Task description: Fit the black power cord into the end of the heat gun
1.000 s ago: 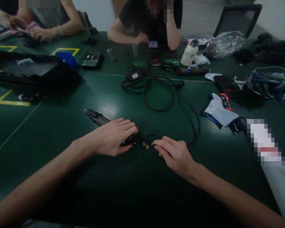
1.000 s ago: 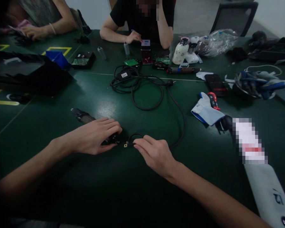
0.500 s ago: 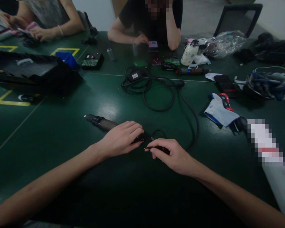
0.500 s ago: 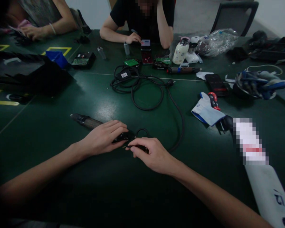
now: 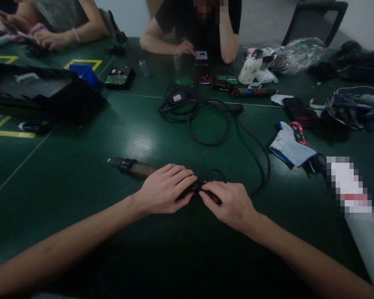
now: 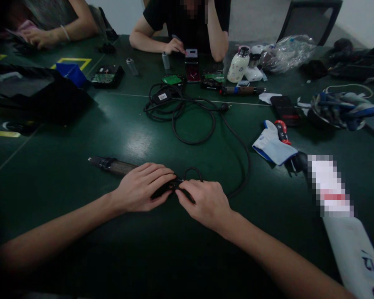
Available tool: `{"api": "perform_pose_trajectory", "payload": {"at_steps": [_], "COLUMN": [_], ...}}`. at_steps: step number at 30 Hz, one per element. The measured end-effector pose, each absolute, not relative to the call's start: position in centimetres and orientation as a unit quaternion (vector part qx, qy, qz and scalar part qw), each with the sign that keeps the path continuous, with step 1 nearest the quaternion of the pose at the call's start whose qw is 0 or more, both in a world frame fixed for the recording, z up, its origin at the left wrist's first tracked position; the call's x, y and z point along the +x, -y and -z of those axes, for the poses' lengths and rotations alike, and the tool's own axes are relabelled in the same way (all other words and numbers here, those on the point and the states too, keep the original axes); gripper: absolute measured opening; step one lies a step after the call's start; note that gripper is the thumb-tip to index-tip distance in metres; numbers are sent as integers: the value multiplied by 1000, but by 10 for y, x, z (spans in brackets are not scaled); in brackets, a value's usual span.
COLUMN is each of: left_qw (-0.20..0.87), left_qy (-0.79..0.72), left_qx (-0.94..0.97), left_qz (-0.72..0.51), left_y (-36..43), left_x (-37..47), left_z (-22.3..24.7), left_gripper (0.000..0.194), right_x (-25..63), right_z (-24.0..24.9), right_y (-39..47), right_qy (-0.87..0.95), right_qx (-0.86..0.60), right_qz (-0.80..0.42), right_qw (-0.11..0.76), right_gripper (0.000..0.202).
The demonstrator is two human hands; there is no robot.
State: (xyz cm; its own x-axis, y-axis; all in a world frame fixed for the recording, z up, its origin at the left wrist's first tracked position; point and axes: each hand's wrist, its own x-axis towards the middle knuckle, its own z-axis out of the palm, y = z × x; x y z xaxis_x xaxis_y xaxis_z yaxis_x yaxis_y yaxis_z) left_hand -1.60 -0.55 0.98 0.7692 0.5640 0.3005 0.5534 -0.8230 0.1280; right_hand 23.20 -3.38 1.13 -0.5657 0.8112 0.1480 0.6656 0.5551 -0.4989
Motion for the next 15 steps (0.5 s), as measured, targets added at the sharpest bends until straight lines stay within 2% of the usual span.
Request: {"api": "perform_pose_trajectory", "payload": {"at_steps": [8,15], "left_qw": [0,-72], "left_qy": [-288,-251], "left_qx": [944,946], "left_qz": [-160,-194], "left_y": [2,7], "left_x": [-18,-23], "left_z": [-9,2], "left_gripper": [33,29], "right_x": [231,229], "right_z": [-10,-11], "right_y": [34,33], "right_qy": [851,850], "right_qx": [-441,-447], "right_qz": [-202,-197], "right_qw": [201,199], "right_gripper": [19,20]}}
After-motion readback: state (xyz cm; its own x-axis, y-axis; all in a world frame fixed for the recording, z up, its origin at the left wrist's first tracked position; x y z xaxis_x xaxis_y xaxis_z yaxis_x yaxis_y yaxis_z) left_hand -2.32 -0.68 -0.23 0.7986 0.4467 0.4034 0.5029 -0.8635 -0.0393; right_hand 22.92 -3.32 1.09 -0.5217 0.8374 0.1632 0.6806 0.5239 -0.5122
